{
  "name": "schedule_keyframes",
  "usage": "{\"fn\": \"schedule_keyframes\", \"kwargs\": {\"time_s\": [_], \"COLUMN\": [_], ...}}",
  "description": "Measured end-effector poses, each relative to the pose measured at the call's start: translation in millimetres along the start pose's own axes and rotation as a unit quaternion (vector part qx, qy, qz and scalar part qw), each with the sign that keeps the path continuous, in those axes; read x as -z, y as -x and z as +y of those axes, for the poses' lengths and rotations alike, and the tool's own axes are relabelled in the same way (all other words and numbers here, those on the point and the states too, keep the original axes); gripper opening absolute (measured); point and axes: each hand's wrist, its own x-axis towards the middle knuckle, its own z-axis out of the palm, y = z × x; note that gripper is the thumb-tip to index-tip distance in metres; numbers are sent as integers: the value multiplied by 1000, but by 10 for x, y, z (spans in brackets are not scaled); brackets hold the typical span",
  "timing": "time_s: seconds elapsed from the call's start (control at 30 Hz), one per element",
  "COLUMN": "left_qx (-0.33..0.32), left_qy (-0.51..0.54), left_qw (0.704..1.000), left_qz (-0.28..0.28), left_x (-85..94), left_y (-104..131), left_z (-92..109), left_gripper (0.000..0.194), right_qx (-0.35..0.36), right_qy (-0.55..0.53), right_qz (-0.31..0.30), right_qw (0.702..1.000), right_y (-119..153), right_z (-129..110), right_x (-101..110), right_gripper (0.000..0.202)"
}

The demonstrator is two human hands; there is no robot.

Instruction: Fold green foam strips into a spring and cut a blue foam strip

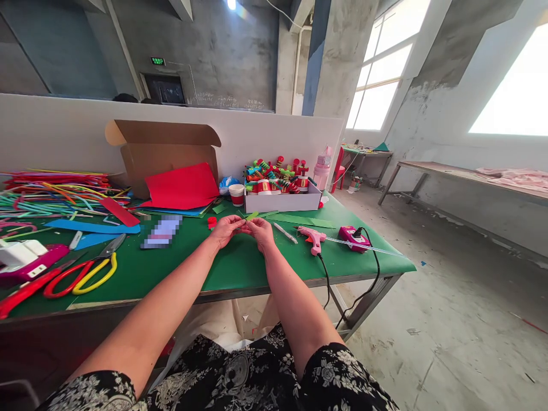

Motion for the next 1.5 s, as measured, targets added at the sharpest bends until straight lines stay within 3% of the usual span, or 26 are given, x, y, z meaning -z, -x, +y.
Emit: {"fn": "schedule_keyframes", "kwargs": {"time_s": [0.33, 0.8, 1.03, 1.3, 1.5], "left_qx": [-11, -27, -36, -5, -13], "left_qy": [-69, -63, -64, 10, 8], "left_qw": [997, 998, 997, 1000, 1000], "left_qz": [32, 10, -17, -4, -13], "left_x": [9, -20, -23, -24, -15], "left_y": [-10, 0, 3, 15, 11], "left_z": [14, 6, -5, 28, 18], "left_gripper": [39, 42, 37, 40, 36], "right_qx": [17, 23, 27, -25, -51], "right_qy": [51, 52, 68, -25, -44], "right_qz": [10, 9, 37, 66, 48], "right_qw": [998, 998, 997, 997, 997], "right_y": [2, 21, 5, -74, -100], "right_z": [21, 13, 19, -3, 46], "right_x": [7, -4, -11, 47, 81], "right_gripper": [24, 28, 33, 36, 24]}}
